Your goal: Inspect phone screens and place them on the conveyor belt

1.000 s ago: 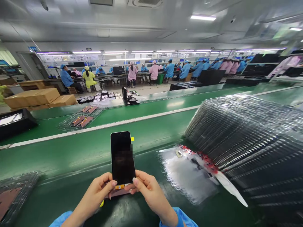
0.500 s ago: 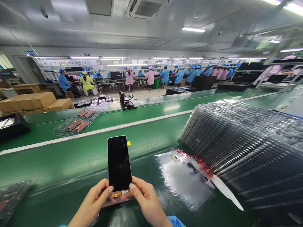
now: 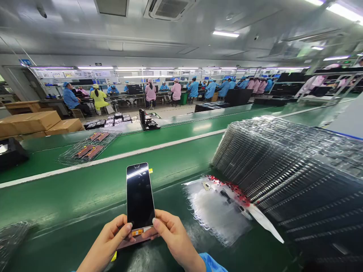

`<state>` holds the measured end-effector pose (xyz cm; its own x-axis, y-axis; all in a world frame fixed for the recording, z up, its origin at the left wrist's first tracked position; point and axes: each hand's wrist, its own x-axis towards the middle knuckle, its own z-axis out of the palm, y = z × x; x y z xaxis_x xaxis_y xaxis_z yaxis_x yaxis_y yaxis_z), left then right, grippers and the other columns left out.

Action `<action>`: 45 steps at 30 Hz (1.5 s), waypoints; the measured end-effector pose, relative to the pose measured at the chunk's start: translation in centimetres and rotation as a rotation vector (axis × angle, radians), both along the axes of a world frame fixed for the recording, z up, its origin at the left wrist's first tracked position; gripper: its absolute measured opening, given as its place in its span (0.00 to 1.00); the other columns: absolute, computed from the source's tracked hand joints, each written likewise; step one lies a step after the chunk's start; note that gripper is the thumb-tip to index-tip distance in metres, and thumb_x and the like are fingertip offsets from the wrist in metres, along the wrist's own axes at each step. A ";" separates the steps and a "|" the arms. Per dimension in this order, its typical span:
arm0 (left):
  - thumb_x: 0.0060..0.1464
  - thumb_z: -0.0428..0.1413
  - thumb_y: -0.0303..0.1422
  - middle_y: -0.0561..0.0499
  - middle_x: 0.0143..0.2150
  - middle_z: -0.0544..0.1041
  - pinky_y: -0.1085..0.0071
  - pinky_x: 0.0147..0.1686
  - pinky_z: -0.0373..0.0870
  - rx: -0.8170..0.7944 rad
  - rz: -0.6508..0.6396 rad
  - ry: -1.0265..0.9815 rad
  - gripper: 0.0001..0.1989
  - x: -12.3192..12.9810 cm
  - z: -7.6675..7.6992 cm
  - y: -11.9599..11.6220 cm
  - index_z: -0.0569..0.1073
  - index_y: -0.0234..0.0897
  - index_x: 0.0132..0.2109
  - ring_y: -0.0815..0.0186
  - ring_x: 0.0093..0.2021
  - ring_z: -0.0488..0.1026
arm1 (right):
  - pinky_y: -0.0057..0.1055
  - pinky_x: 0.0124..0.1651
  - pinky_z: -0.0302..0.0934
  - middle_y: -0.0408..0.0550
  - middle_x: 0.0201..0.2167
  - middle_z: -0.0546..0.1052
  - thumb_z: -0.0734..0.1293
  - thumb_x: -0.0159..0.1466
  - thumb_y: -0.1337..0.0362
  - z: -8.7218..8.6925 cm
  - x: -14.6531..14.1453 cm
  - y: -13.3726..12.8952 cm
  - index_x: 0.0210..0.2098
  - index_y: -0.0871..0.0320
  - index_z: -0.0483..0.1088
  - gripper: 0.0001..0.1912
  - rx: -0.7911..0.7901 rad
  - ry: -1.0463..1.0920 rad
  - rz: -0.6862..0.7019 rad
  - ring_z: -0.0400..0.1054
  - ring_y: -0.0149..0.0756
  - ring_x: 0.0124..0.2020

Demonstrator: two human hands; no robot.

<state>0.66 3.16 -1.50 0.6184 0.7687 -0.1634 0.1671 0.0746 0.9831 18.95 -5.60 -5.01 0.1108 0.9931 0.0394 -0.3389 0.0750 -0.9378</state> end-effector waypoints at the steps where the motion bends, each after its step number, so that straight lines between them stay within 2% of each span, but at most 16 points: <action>1: 0.50 0.59 0.55 0.51 0.26 0.72 0.71 0.36 0.71 -0.032 -0.004 -0.021 0.25 0.0 0.0 0.0 0.70 0.35 0.28 0.66 0.30 0.69 | 0.35 0.39 0.67 0.50 0.33 0.81 0.67 0.65 0.47 -0.2 0.0 0.0 0.51 0.57 0.75 0.24 0.003 -0.026 -0.010 0.77 0.41 0.34; 6: 0.55 0.54 0.56 0.44 0.35 0.79 0.63 0.43 0.74 -0.231 -0.021 -0.123 0.27 -0.4 -0.3 -0.4 0.76 0.33 0.38 0.60 0.35 0.76 | 0.35 0.39 0.67 0.50 0.33 0.81 0.67 0.65 0.47 -0.6 0.0 -0.1 0.50 0.56 0.75 0.22 -0.007 -0.043 -0.038 0.77 0.40 0.33; 9: 0.54 0.56 0.55 0.43 0.35 0.79 0.66 0.41 0.73 -0.233 -0.022 -0.144 0.26 -0.5 -0.1 -0.6 0.78 0.32 0.37 0.63 0.33 0.75 | 0.34 0.38 0.68 0.50 0.32 0.81 0.67 0.64 0.47 -0.6 0.0 -0.2 0.49 0.55 0.76 0.22 -0.004 -0.030 -0.052 0.76 0.39 0.32; 15: 0.53 0.59 0.52 0.47 0.32 0.76 0.72 0.36 0.71 -0.138 -0.069 -0.082 0.23 0.0 1.2 -0.7 0.80 0.32 0.34 0.67 0.31 0.71 | 0.31 0.37 0.69 0.47 0.30 0.81 0.68 0.65 0.49 -0.6 0.1 -0.2 0.49 0.52 0.76 0.19 0.015 0.007 -0.082 0.76 0.37 0.31; 18: 0.52 0.61 0.51 0.48 0.30 0.74 0.74 0.32 0.69 -0.130 -0.084 -0.112 0.22 0.3 1.5 -0.7 0.81 0.33 0.34 0.69 0.28 0.69 | 0.32 0.39 0.70 0.47 0.30 0.81 0.67 0.66 0.50 -0.8 0.2 -0.3 0.49 0.52 0.76 0.18 0.033 -0.002 -0.096 0.76 0.37 0.31; 20: 0.51 0.61 0.51 0.48 0.29 0.73 0.74 0.31 0.69 -0.173 -0.081 -0.144 0.22 0.4 1.3 -0.7 0.81 0.33 0.35 0.69 0.28 0.68 | 0.33 0.40 0.71 0.48 0.32 0.82 0.67 0.66 0.50 -0.9 0.1 -0.4 0.50 0.52 0.76 0.18 0.039 -0.014 -0.098 0.77 0.37 0.32; 23: 0.50 0.62 0.51 0.49 0.28 0.73 0.74 0.31 0.67 -0.193 -0.044 -0.148 0.23 0.4 0.9 -0.8 0.78 0.32 0.29 0.70 0.27 0.66 | 0.33 0.40 0.71 0.49 0.35 0.82 0.67 0.66 0.50 -0.8 0.0 -0.4 0.49 0.51 0.76 0.17 0.045 -0.031 -0.096 0.77 0.38 0.32; 28: 0.49 0.61 0.53 0.52 0.25 0.70 0.72 0.36 0.66 -0.132 0.009 -0.090 0.24 0.5 0.4 -1.1 0.73 0.33 0.25 0.69 0.29 0.65 | 0.32 0.39 0.72 0.50 0.38 0.82 0.67 0.66 0.51 -0.6 0.0 -0.6 0.48 0.51 0.77 0.17 0.060 -0.103 -0.133 0.77 0.39 0.33; 32: 0.49 0.60 0.55 0.52 0.25 0.68 0.71 0.35 0.65 -0.100 -0.008 -0.059 0.26 0.5 0.0 -1.1 0.70 0.34 0.25 0.68 0.29 0.64 | 0.33 0.41 0.72 0.50 0.40 0.82 0.66 0.67 0.51 -0.6 0.0 -0.7 0.47 0.52 0.77 0.16 0.068 -0.147 -0.133 0.78 0.40 0.34; 38: 0.52 0.56 0.56 0.54 0.25 0.65 0.71 0.33 0.63 -0.021 0.015 -0.043 0.26 0.7 -0.7 -1.1 0.65 0.36 0.25 0.68 0.28 0.62 | 0.35 0.41 0.72 0.53 0.38 0.82 0.65 0.67 0.50 -0.7 -0.1 -0.5 0.46 0.55 0.77 0.18 0.064 -0.207 -0.138 0.78 0.43 0.35; 43: 0.57 0.54 0.52 0.53 0.27 0.69 0.71 0.34 0.63 0.095 0.062 -0.023 0.23 0.7 -0.8 -1.5 0.68 0.36 0.28 0.66 0.30 0.65 | 0.34 0.41 0.71 0.53 0.35 0.82 0.65 0.67 0.49 -0.9 0.2 -0.5 0.44 0.57 0.77 0.19 0.046 -0.233 -0.161 0.78 0.43 0.34; 45: 0.56 0.56 0.50 0.50 0.30 0.73 0.70 0.36 0.65 0.071 0.040 -0.046 0.21 0.7 -0.7 -1.6 0.72 0.35 0.31 0.64 0.33 0.69 | 0.33 0.41 0.71 0.52 0.35 0.82 0.65 0.67 0.49 -0.9 0.3 -0.5 0.44 0.57 0.77 0.18 0.044 -0.236 -0.173 0.78 0.42 0.34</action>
